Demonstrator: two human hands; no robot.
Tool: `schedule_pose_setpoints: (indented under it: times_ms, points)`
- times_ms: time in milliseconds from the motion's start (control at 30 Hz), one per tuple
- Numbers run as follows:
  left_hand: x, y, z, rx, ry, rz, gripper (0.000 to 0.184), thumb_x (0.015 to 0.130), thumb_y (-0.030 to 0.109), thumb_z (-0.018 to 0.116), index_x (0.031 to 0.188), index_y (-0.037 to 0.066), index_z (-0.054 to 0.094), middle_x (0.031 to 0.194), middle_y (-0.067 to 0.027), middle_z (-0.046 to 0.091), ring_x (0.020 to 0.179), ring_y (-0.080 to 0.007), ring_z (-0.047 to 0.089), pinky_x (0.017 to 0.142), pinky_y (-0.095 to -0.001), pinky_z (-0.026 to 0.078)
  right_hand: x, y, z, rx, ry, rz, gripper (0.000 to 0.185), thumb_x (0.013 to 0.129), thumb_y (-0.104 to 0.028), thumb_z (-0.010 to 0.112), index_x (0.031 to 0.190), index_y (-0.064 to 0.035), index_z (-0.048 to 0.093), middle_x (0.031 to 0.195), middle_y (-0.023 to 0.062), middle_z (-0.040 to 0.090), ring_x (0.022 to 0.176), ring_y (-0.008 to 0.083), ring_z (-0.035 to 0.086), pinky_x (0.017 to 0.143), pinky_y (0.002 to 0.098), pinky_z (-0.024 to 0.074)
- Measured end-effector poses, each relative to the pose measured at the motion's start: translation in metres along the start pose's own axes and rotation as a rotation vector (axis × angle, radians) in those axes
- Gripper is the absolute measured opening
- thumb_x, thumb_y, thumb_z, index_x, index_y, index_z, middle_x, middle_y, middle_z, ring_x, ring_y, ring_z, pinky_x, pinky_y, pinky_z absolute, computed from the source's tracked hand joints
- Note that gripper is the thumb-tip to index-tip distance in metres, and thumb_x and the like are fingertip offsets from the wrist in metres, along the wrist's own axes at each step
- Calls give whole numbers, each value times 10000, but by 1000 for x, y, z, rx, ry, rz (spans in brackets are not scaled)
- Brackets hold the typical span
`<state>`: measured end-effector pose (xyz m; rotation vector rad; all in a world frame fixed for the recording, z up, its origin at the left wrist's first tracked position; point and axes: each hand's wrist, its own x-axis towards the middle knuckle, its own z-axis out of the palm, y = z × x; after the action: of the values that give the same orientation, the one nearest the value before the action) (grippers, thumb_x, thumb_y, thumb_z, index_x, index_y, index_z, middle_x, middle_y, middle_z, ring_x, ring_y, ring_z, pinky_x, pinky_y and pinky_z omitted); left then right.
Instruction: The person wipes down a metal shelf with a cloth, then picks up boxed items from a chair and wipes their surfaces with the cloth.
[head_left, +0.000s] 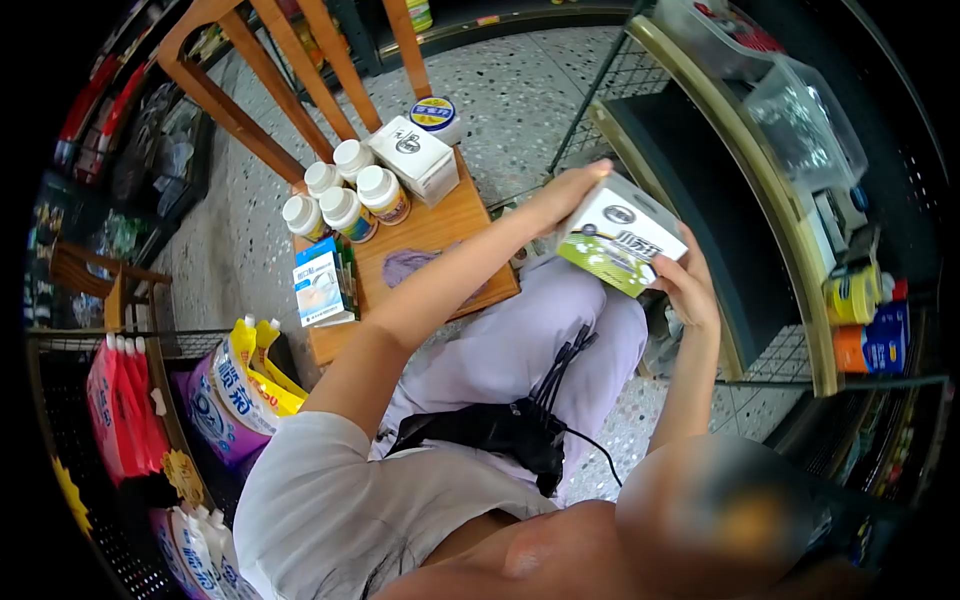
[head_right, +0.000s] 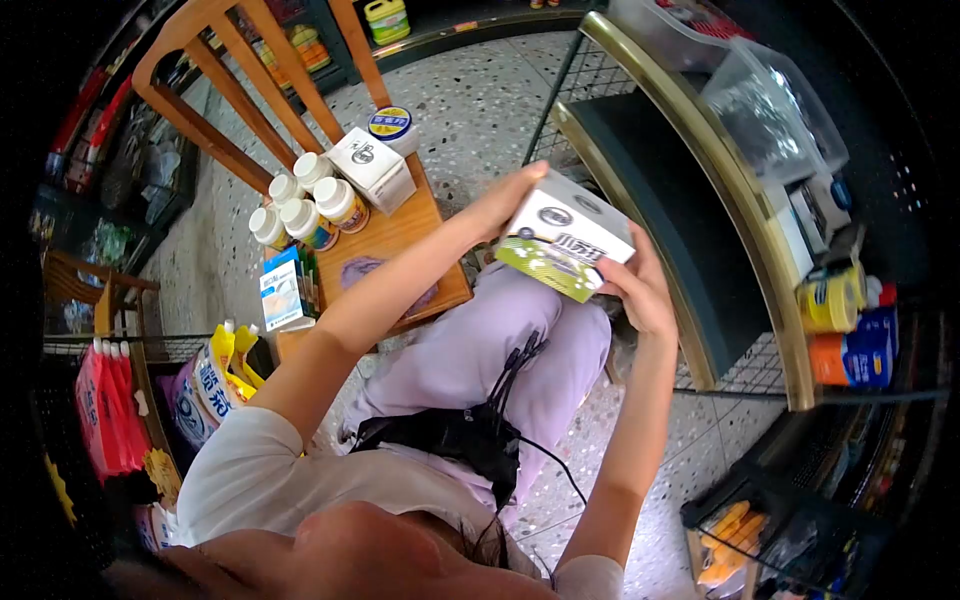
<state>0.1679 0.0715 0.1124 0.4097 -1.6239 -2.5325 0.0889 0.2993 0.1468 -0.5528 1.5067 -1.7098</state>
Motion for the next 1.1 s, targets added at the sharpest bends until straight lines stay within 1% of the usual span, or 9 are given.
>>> schedule_pose_setpoints:
  times_ms: [33, 100, 267, 500, 667, 767, 833, 967, 1100]
  points:
    - [12, 2, -4, 66, -45, -4, 560, 953, 533, 492, 1129, 12, 603, 1077, -112, 653, 994, -172, 613, 842, -324, 500, 5, -1, -6, -5, 13, -14, 712, 836, -84, 707, 1427, -18, 315, 1220, 143, 573, 1025, 189, 633, 735, 279, 587]
    - [29, 5, -5, 155, -5, 59, 601, 972, 541, 468, 1175, -6, 612, 1099, -98, 664, 1003, -153, 612, 867, -312, 486, 15, -5, -14, -55, 52, -56, 679, 833, -65, 703, 1405, -32, 339, 1232, 130, 571, 1032, 190, 633, 747, 285, 586]
    - [59, 5, -11, 9, -13, 184, 592, 994, 499, 437, 1322, 15, 534, 1309, -131, 577, 1215, -204, 536, 1054, -337, 385, 50, -21, -29, -148, 248, -123, 658, 826, -36, 696, 1385, -50, 348, 1297, 100, 540, 1064, 196, 622, 763, 291, 556]
    - [95, 11, -15, 58, 35, 149, 579, 1007, 455, 390, 1386, 23, 466, 1427, -175, 473, 1326, -285, 453, 1109, -407, 335, 117, -31, -51, -271, 443, -220, 722, 789, -124, 740, 1394, -62, 351, 1246, 106, 531, 1040, 206, 589, 786, 328, 525]
    - [133, 7, -29, 32, 52, 185, 557, 1020, 419, 386, 1404, 19, 442, 1420, -181, 481, 1310, -287, 469, 1104, -409, 334, 172, -25, -64, -245, 448, -185, 517, 787, -159, 755, 1217, -76, 480, 1110, 64, 588, 961, 151, 583, 756, 312, 496]
    - [138, 6, -36, 3, 88, 170, 527, 1020, 395, 407, 1385, 20, 463, 1401, -168, 502, 1295, -270, 488, 1094, -396, 349, 201, -12, -66, -226, 479, -187, 654, 764, -140, 759, 1306, -77, 400, 1124, 90, 584, 921, 166, 600, 744, 314, 496]
    - [138, 5, -41, -14, 110, 149, 508, 1019, 383, 416, 1370, 20, 477, 1386, -161, 517, 1284, -261, 500, 1089, -388, 355, 219, -6, -67, -260, 479, -128, 825, 752, -38, 733, 1431, -88, 268, 1292, 129, 486, 1091, 246, 563, 788, 380, 530]
    - [135, -5, -57, -27, 156, 105, 488, 1020, 374, 420, 1344, 17, 499, 1356, -157, 544, 1265, -252, 517, 1084, -378, 361, 240, 10, -70, -222, 463, -217, 832, 749, -23, 722, 1424, -76, 239, 1299, 129, 498, 1088, 251, 571, 820, 382, 520]
    - [128, -2, -64, -12, 189, 103, 475, 1027, 361, 405, 1327, 8, 509, 1331, -160, 562, 1245, -250, 533, 1074, -376, 374, 259, 28, -93, -381, 488, -267, 825, 744, -13, 712, 1415, -63, 234, 1279, 141, 510, 1122, 260, 561, 850, 367, 511]
